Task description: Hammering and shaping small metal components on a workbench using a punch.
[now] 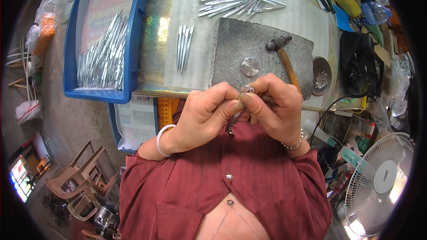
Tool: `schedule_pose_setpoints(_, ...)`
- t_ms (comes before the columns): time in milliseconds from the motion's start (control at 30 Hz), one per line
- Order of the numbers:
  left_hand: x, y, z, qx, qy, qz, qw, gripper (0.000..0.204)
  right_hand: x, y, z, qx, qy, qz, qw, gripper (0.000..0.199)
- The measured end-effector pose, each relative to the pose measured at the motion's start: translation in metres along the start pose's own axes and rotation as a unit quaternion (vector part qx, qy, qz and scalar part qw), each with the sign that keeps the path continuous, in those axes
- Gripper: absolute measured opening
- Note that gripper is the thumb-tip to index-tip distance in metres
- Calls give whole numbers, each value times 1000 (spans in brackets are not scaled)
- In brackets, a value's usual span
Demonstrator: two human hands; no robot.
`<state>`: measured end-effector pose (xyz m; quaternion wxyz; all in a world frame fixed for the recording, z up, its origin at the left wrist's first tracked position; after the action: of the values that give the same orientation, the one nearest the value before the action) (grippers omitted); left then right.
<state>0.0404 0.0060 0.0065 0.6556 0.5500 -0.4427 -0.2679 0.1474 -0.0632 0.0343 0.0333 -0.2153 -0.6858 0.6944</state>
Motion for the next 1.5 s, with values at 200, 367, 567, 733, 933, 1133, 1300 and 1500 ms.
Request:
schedule_pose_setpoints(200, -3, -15, -3, -80, -43, 0, 996, 11, 5, 15, -1, 107, -1, -84, 991, 12)
schedule_pose_setpoints(367, -5, -18, -6, -144, -42, 85, 985, 14, 11, 37, -6, 179, -8, -203, 963, 14)
schedule_pose_setpoints(567, -8, -18, -10, -263, -83, 90, 957, 15, 20, 61, -11, 236, 3, -360, 903, 17)
schedule_pose_setpoints(733, -8, -21, -17, -285, -61, 110, 950, 16, 22, 71, -11, 249, 15, -388, 887, 17)
schedule_pose_setpoints(933, -7, -23, -20, -299, -77, 111, 945, 16, 19, 70, -8, 252, 33, -370, 894, 17)
schedule_pose_setpoints(1133, -1, -16, -23, -307, -96, 120, 939, 17, 16, 66, -4, 238, 49, -382, 892, 16)
schedule_pose_setpoints(1300, 8, -6, -28, -310, -133, 139, 931, 18, 4, 47, 1, 186, 104, -342, 915, 15)
schedule_pose_setpoints(1500, 22, -3, -37, -314, -199, 100, 923, 18, -11, 42, 9, 162, 144, -320, 922, 14)
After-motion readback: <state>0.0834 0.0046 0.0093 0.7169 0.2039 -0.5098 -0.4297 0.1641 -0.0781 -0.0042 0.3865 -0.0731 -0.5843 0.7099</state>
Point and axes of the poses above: each hand's wrist, its own z-axis away from the middle knuckle, its own x-axis out of the palm, y = z × x, the point moved 7 cm from there along -z, towards the middle knuckle, and after that the axes turned 7 degrees about z, right-handed, at the moved point
